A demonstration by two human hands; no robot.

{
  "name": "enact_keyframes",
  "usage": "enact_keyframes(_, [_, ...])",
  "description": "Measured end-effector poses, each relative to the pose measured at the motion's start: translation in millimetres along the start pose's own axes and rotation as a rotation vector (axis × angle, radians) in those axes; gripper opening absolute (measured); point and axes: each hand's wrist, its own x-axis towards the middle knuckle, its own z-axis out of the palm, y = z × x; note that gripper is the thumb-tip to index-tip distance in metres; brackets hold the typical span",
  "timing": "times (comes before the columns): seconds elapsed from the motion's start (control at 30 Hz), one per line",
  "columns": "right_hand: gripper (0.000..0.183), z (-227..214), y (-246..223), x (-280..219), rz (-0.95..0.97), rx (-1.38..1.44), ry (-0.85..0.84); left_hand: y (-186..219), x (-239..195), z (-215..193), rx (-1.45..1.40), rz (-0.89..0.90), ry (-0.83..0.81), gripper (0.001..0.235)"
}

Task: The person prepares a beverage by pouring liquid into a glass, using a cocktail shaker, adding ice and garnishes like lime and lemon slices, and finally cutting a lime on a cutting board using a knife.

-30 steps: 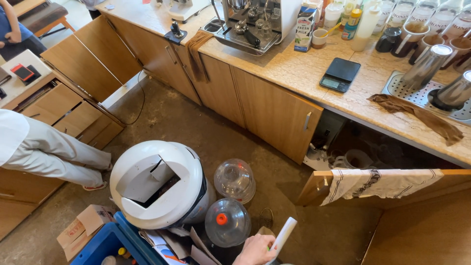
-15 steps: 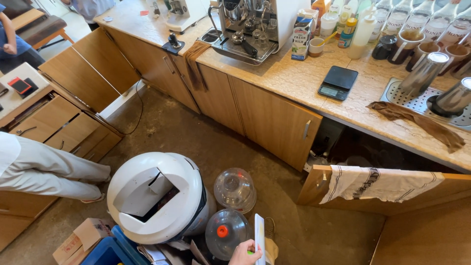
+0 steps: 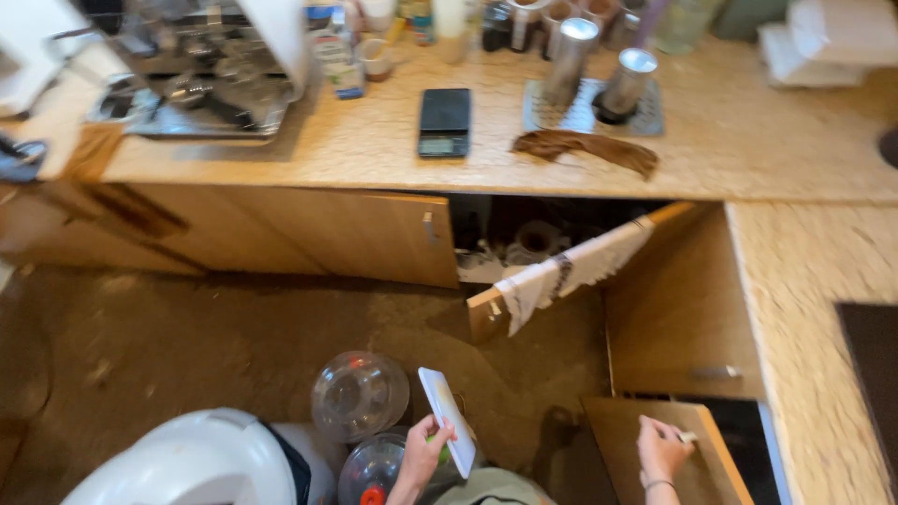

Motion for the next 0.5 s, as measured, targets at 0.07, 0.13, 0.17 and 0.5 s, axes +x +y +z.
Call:
enact_keyframes(0.07, [0.022, -3, -22, -55, 0.050, -0.325, -0.096, 37, 26, 3, 0.170, 0.031, -0.099, 0.014])
enact_keyframes(0.13, [0.024, -15, -31, -103, 0.151, -0.347, -0.101, 67, 43, 6, 0.260, 0.019, -0.244, 0.014])
enact_keyframes(0.17, [0.027, -14, -42, -123, 0.187, -0.378, -0.173, 83, 53, 10, 0.303, 0.020, -0.309, 0.014])
enact_keyframes(0.5, [0.055, -58, 35, -267, 0.517, -0.364, -0.059, 146, 141, 53, 0.857, 0.214, -0.639, 0.030])
